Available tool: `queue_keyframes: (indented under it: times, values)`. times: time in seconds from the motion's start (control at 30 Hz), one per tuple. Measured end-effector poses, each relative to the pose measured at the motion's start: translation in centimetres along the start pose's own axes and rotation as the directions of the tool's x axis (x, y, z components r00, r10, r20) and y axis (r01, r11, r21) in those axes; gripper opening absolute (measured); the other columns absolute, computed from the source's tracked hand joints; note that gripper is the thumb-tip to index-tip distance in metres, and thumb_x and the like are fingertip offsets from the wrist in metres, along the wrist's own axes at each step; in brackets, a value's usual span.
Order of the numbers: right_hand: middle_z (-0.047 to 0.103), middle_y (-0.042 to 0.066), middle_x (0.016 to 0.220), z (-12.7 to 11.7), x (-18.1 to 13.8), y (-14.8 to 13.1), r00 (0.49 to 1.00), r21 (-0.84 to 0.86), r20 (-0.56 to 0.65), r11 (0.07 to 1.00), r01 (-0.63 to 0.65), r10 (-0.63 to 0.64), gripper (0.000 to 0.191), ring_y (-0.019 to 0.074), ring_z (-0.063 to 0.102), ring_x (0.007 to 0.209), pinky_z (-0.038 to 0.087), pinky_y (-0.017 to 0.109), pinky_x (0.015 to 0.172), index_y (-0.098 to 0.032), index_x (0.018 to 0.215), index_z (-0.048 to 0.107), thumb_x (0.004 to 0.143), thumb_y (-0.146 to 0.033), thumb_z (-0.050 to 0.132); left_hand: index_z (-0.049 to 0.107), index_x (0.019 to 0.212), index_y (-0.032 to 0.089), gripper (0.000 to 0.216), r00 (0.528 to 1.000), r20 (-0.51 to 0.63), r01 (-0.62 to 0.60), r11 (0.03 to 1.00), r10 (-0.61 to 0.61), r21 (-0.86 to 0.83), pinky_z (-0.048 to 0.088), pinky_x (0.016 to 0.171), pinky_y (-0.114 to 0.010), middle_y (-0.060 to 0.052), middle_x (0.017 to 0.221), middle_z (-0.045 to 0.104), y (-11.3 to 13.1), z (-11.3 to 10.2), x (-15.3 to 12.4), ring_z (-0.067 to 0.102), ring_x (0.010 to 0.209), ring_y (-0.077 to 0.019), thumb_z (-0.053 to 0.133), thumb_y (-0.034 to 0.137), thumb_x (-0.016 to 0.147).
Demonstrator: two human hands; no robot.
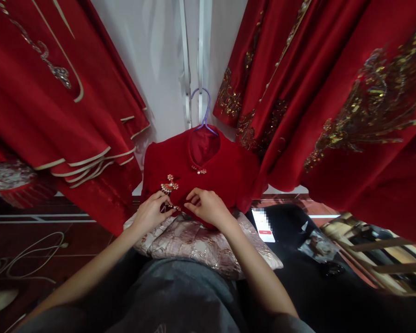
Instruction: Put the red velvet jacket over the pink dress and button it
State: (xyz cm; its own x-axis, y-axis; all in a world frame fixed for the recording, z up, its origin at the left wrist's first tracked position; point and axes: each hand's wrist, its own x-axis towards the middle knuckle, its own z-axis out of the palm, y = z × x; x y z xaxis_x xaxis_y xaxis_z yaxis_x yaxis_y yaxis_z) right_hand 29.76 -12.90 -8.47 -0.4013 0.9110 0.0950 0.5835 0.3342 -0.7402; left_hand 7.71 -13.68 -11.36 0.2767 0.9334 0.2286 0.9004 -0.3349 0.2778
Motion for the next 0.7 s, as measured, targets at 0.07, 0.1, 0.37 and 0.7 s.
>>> queue_keyframes:
  times: [0.07,0.1,0.37,0.7]
  values:
    - [0.071,0.002,0.085,1.0,0.3,0.4,1.000,-0.003,0.021,1.000,-0.008,0.008,0.018,0.0140,0.066,0.073,0.050,0.025,0.066,-0.021,0.094,0.063,0.081,-0.034,0.064,0.060,0.087,0.021,0.010,1.000,-0.003,-0.002,1.000,0.002,-0.013,0.046,0.070,-0.028,-0.004,0.101,0.059,0.1,0.1,0.0,0.059,0.096,-0.0216,0.062,0.030,0.081]
    - [0.071,0.002,0.085,1.5,0.5,0.7,1.000,-0.010,0.022,1.000,-0.009,0.010,0.019,0.0144,0.067,0.075,0.050,0.025,0.066,-0.021,0.095,0.063,0.081,-0.033,0.065,0.060,0.085,0.021,0.010,1.000,-0.008,-0.001,1.000,0.001,-0.019,0.045,0.070,-0.028,-0.004,0.100,0.059,0.1,0.1,0.0,0.060,0.094,-0.0215,0.062,0.029,0.081]
    - [0.069,0.003,0.088,4.5,1.9,2.6,0.997,0.037,0.002,0.996,0.078,-0.078,0.022,0.0141,0.066,0.080,0.051,0.026,0.073,-0.020,0.096,0.061,0.076,-0.026,0.069,0.057,0.080,0.020,0.008,0.999,-0.038,-0.013,0.995,0.009,-0.100,0.044,0.069,-0.028,-0.003,0.089,0.062,-0.1,0.3,0.1,0.061,0.081,-0.0194,0.063,0.025,0.078]
    - [0.067,-0.001,0.076,5.9,2.3,2.6,0.996,0.041,-0.069,0.998,0.052,-0.049,0.013,0.0122,0.063,0.069,0.048,0.022,0.064,-0.020,0.087,0.057,0.076,-0.020,0.065,0.057,0.069,0.019,0.009,0.996,-0.016,0.077,0.913,-0.091,-0.401,0.045,0.060,-0.022,0.001,0.067,0.065,-0.4,1.8,0.3,0.064,0.063,-0.0138,0.062,0.022,0.075]
